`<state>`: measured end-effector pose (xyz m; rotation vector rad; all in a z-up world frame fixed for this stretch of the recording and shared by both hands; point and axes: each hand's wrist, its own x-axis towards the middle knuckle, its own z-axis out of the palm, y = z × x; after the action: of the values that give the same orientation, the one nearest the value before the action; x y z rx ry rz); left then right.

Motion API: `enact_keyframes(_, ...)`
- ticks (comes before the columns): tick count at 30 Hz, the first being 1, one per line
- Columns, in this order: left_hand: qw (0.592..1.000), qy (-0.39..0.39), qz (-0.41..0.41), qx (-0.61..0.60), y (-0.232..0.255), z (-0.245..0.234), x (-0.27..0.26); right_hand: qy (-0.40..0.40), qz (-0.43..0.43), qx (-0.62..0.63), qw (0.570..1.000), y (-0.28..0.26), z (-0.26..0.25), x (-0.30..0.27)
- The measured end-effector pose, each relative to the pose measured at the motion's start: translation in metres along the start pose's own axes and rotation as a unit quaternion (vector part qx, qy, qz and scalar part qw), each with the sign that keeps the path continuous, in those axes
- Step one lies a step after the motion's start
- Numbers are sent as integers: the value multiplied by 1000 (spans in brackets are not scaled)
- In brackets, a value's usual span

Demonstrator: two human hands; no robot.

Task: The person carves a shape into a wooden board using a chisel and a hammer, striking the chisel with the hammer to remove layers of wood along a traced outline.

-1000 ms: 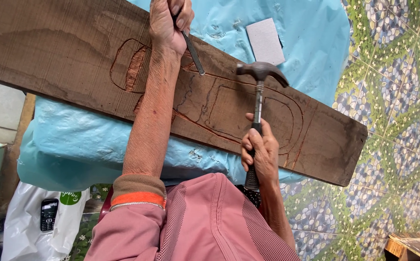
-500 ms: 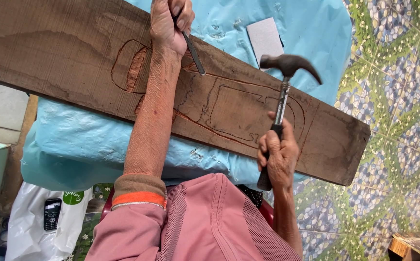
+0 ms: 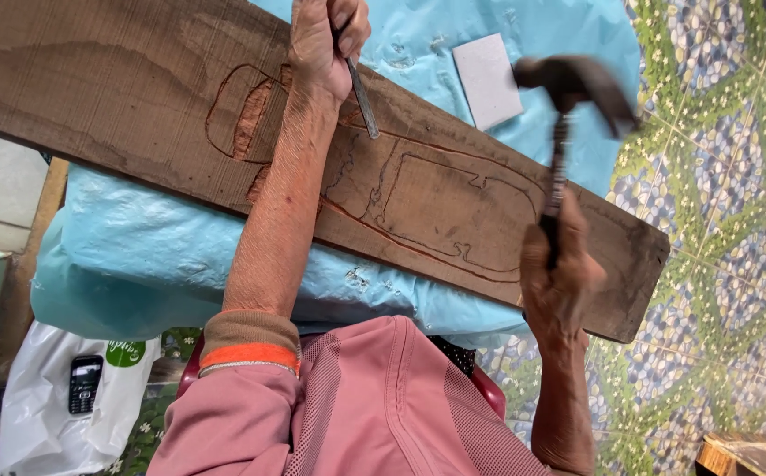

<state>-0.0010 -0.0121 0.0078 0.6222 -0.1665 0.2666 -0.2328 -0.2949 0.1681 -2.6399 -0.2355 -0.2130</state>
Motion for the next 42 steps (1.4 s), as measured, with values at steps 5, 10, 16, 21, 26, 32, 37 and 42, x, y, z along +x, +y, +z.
enact_keyframes(5, 999, 19, -21, -19, -18, -29, -1, 132, -10, -20, 991, 32, 45, -14)
enact_keyframes(10, 997, -55, 48, -2, -10, -8, -5, -95, -41, -54, 993, 34, 36, 3)
enact_keyframes(16, 999, -38, 21, -30, -20, -23, -2, 4, 30, -4, 1000, 27, 44, -19)
enact_keyframes(21, 998, -48, 33, -18, -6, -7, -3, -141, -47, -49, 988, 49, 39, -5)
enact_keyframes(26, 995, -88, 37, -9, -10, -10, -3, 1, -56, -66, 996, 40, 42, -13)
enact_keyframes(32, 994, -83, 48, -47, -12, -17, 2, -151, -60, -78, 984, 33, 39, 2)
enact_keyframes(37, 996, -80, 46, 1, -6, -6, -2, -16, -10, -49, 999, 33, 37, -10)
enact_keyframes(42, 998, -52, 12, -20, -10, -12, 0, -120, -60, -52, 990, 38, 44, -3)
